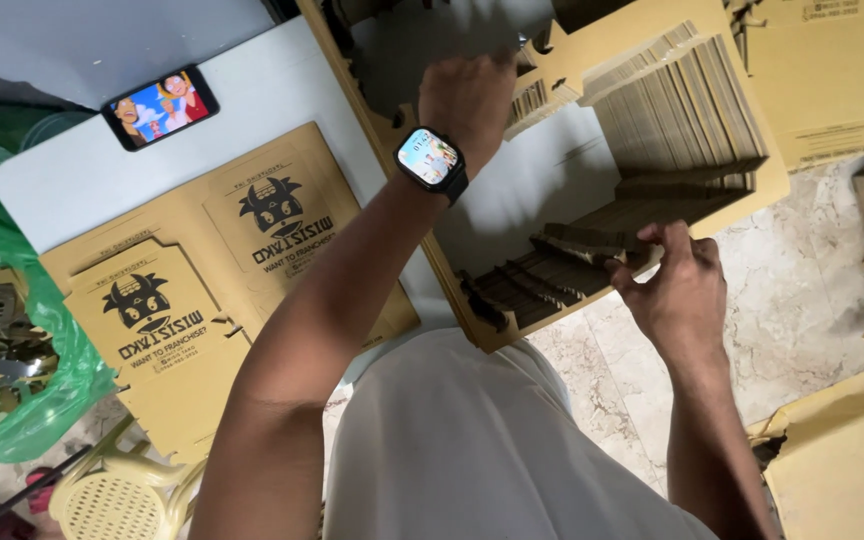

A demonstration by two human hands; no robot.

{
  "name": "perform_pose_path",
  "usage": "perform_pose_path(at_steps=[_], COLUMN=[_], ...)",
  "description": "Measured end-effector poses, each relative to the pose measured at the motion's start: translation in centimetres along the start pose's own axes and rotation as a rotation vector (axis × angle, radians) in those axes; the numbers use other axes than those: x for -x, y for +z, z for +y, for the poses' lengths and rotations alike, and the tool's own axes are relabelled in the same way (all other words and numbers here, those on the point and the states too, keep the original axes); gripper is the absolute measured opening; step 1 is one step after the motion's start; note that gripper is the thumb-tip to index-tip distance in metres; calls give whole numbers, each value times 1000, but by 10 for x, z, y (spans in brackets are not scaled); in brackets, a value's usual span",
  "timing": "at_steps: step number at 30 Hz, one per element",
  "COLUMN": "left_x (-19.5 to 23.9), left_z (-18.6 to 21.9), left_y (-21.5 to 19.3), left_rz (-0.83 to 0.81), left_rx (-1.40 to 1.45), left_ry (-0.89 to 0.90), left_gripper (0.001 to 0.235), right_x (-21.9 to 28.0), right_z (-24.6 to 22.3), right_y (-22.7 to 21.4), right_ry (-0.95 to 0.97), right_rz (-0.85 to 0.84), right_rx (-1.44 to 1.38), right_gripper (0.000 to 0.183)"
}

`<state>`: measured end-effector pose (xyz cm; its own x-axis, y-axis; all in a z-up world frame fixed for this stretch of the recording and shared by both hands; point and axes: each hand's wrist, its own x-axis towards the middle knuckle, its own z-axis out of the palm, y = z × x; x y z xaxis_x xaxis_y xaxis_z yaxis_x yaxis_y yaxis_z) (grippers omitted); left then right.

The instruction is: Removing the outer waste frames from die-cut cardboard sheets and stacking the finished pieces on a table.

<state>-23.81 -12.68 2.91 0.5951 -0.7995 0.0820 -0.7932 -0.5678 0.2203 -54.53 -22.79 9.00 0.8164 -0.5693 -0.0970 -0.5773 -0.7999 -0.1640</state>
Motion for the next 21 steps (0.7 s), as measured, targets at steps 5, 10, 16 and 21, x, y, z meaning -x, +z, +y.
perform_pose_path(at_steps=[5,10,16,21], left_x=[21,68,150,203], left_z=[4,12,27,36], left_y=[-25,-90,-120,-101], left_rz=[255,484,485,555], left_rx=[91,51,403,583], left_ry=[-11,112,115,-36], left_gripper=[47,39,22,12], right_x=[-4,-5,-13,-13], right_z=[5,-3,1,7], right_y=[3,-7,1,5], right_ry=[-56,6,44,-31], right_rz=[44,-24,-104,-18], right_rx=[-106,-45,39,7], right_gripper=[42,46,52,42])
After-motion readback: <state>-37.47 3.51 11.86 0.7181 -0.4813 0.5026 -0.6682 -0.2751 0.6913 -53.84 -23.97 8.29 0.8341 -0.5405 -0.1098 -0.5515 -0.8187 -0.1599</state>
